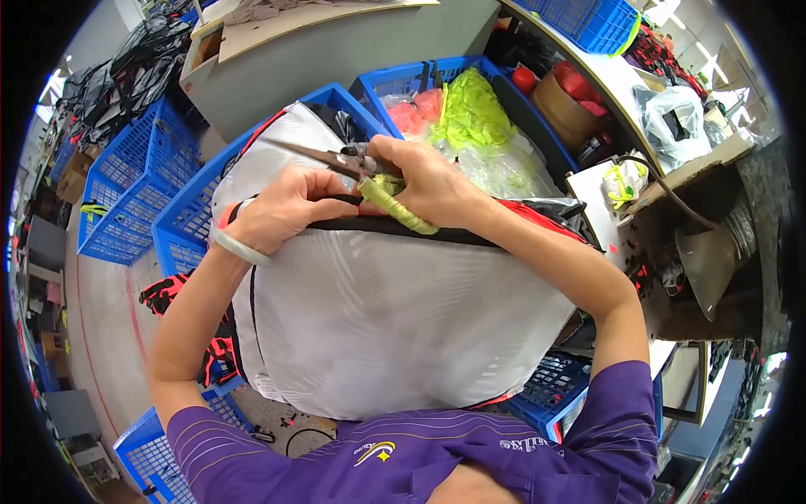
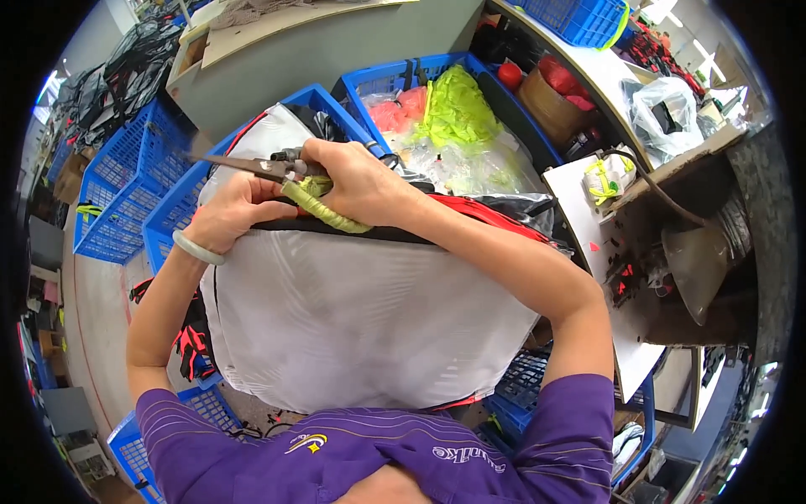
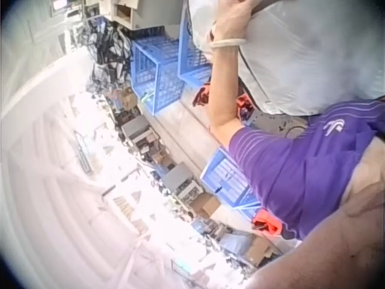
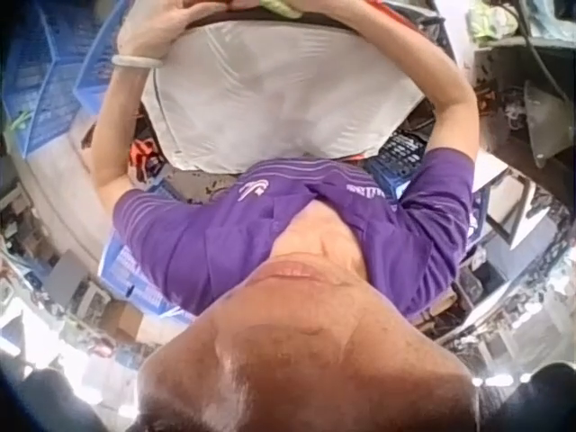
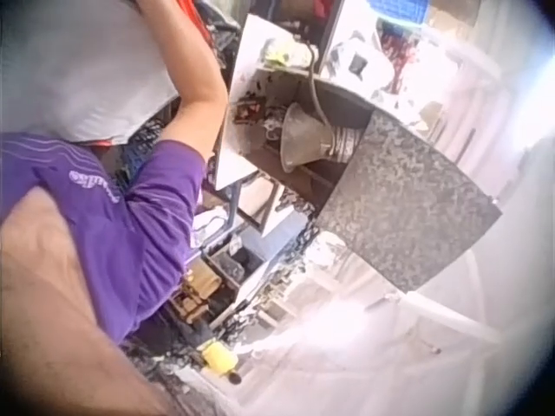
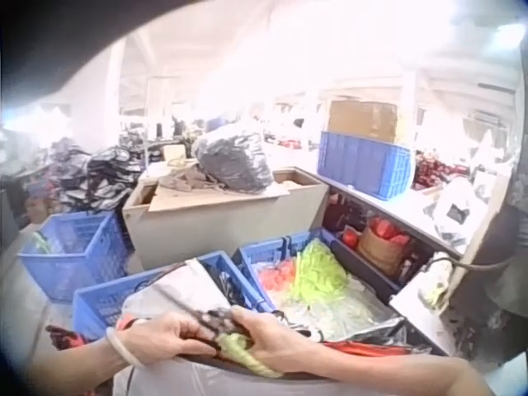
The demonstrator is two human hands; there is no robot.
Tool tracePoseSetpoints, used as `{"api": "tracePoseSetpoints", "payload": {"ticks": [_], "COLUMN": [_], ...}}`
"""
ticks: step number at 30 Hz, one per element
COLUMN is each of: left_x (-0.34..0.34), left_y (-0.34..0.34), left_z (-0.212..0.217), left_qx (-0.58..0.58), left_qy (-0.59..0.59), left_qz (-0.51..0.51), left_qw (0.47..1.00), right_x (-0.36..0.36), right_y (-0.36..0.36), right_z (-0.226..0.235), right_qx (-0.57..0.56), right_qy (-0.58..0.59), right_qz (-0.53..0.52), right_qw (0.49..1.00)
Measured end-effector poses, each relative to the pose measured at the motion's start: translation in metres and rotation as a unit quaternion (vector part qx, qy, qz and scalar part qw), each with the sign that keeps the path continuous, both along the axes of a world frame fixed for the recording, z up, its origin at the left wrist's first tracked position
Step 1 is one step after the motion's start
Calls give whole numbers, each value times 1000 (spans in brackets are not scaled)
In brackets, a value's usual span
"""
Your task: Trimming excess material and loose threads from manufactured bags using scissors.
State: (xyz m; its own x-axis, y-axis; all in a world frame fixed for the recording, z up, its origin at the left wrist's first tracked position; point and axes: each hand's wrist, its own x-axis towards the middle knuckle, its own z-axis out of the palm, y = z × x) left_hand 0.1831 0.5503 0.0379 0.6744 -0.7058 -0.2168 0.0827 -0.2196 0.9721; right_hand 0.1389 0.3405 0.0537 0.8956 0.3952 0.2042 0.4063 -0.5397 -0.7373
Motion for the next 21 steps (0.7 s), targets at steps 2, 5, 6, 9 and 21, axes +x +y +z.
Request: {"api": "tracePoseSetpoints", "payload": {"ticks": [2, 5, 6, 9, 21], "left_x": [-1, -4, -7, -8, -1], "left_y": [3, 12, 15, 16, 15], "left_z": [0, -10, -12, -31, -28], "left_qx": [-36, 43, 85, 62, -73], "left_qy": [-34, -347, -502, -417, 5], "left_qz": [23, 35, 38, 76, 63], "left_qw": [999, 936, 860, 904, 995], "right_x": [3, 5, 7, 10, 11], "right_y": [7, 13, 14, 17, 13], "right_z": [-8, -15, -15, -15, -20], "right_qx": [66, 59, 57, 17, 6], "right_qy": [-21, -87, -85, -33, -77], "right_qz": [6, -15, -13, -71, -77], "right_qw": [998, 994, 995, 997, 994]}}
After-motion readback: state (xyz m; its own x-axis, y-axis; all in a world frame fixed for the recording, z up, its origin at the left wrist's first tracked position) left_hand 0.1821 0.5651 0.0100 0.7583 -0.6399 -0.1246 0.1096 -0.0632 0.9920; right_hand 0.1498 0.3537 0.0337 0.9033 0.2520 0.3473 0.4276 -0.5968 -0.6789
